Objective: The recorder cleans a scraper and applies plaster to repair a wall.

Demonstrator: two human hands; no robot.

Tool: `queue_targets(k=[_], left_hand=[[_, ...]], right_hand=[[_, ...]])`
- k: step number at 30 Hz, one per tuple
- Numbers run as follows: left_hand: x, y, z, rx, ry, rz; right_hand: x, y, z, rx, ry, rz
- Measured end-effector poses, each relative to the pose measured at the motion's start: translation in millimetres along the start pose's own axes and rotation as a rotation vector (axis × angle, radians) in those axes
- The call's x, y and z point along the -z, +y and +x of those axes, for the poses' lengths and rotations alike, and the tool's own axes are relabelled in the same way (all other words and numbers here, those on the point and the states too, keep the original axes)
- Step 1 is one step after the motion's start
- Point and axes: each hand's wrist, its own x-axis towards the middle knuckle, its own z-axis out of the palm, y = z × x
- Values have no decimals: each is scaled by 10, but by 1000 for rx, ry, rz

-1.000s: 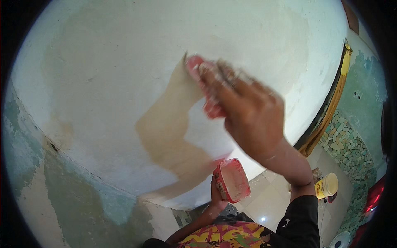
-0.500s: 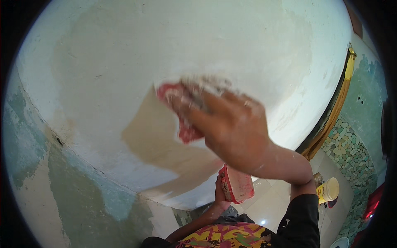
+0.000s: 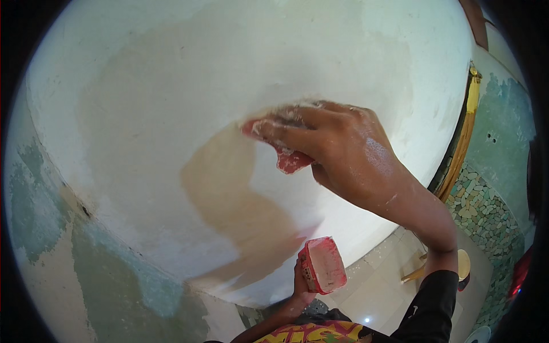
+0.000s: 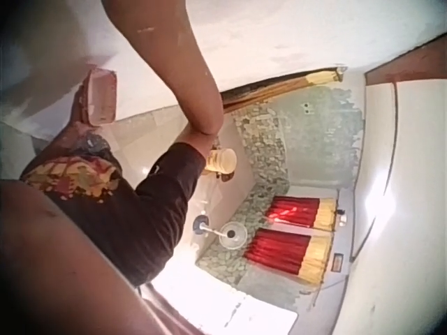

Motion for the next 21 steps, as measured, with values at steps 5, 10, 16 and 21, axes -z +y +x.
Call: queue_targets(k=[5, 10, 16, 21], left_hand=[[-145, -41, 26, 70, -46, -32], [-107, -127, 60, 80, -19, -47], [-316, -61, -74, 65, -32, -51], [-330, -135, -141, 38, -46, -35]], right_hand=[[264, 490, 261, -25, 90, 84], [65, 982, 509, 246, 298, -174], [17, 736, 180, 115, 114, -156], [234, 726, 462, 105, 197, -71]])
